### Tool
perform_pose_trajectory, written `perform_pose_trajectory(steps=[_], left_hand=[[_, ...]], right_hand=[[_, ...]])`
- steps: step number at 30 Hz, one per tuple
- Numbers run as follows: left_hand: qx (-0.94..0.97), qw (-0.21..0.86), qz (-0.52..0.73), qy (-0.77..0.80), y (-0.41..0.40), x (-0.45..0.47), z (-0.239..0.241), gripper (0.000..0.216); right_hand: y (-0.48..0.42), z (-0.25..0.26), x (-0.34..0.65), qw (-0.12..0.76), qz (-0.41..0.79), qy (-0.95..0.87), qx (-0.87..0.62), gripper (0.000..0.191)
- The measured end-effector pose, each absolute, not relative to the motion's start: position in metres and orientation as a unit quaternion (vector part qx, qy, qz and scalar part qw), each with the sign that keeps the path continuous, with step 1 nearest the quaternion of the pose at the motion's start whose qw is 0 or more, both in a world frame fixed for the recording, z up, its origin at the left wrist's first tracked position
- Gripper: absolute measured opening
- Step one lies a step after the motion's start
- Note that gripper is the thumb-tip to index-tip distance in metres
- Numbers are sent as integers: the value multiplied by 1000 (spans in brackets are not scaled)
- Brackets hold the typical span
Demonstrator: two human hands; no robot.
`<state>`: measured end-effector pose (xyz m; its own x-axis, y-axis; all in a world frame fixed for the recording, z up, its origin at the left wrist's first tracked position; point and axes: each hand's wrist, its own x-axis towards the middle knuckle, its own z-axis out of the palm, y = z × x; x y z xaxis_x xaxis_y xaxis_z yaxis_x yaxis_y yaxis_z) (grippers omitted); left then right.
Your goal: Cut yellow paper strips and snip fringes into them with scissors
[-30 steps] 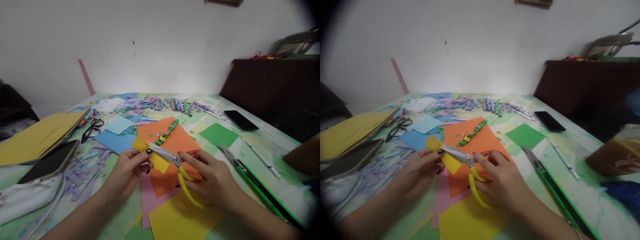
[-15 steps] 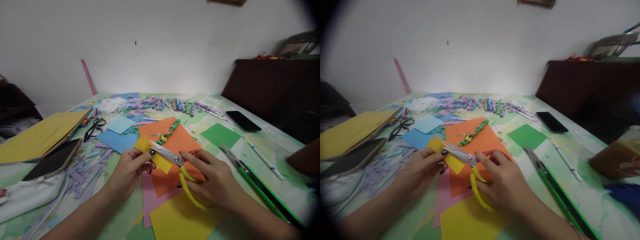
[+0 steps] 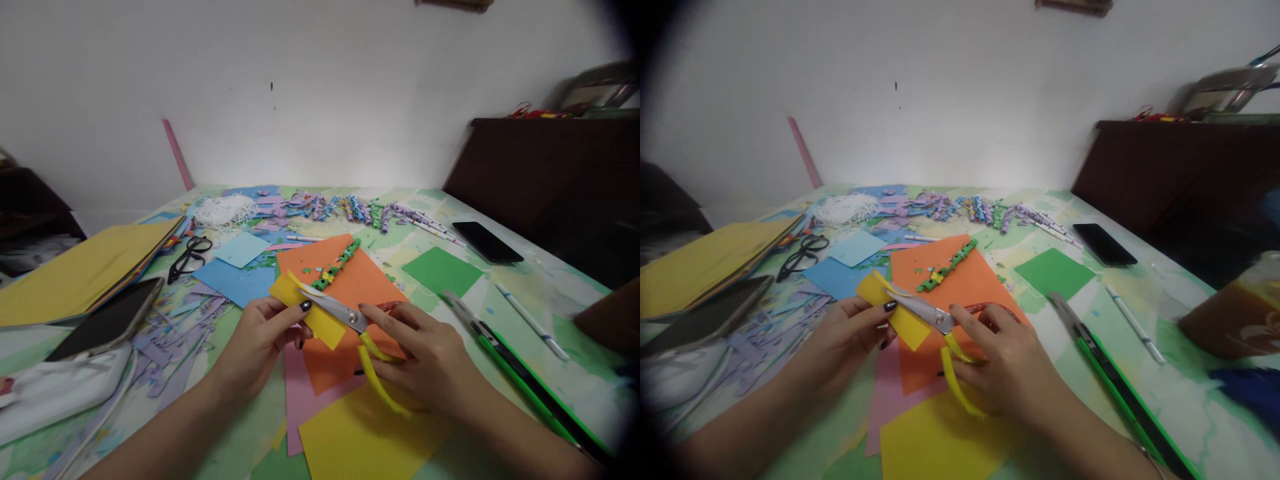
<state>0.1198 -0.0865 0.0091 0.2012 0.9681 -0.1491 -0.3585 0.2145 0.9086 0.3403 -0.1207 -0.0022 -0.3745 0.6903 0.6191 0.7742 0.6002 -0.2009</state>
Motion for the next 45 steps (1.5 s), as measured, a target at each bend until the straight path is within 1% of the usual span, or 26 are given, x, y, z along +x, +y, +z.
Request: perform_pose_trajectory(steps=[12, 16, 22, 28, 32, 36, 45], left_hand=[[394, 668, 486, 402, -86, 119, 9, 11], [395, 673, 482, 398, -86, 119, 8, 11], [386, 673, 492, 394, -84, 120, 7, 12], [375, 660, 506, 410, -84, 119, 8, 11], [385, 655, 500, 415, -84, 119, 9, 13], [387, 659, 497, 411, -84, 119, 10, 14], [389, 663, 502, 396, -85, 119, 10, 11]], right_hand=[[-121, -1, 340, 344, -81, -825, -441, 33], [-121, -1, 339, 362, -92, -813, -447, 31], [-122, 3, 340, 386, 0, -771, -507, 35], [-127, 8, 340, 327, 66, -781, -528, 40], [-127, 5, 338, 291, 35, -797, -527, 44], [-126, 5, 336, 278, 4, -797, -536, 39], [-126, 4, 334, 313, -12, -800, -511, 39]])
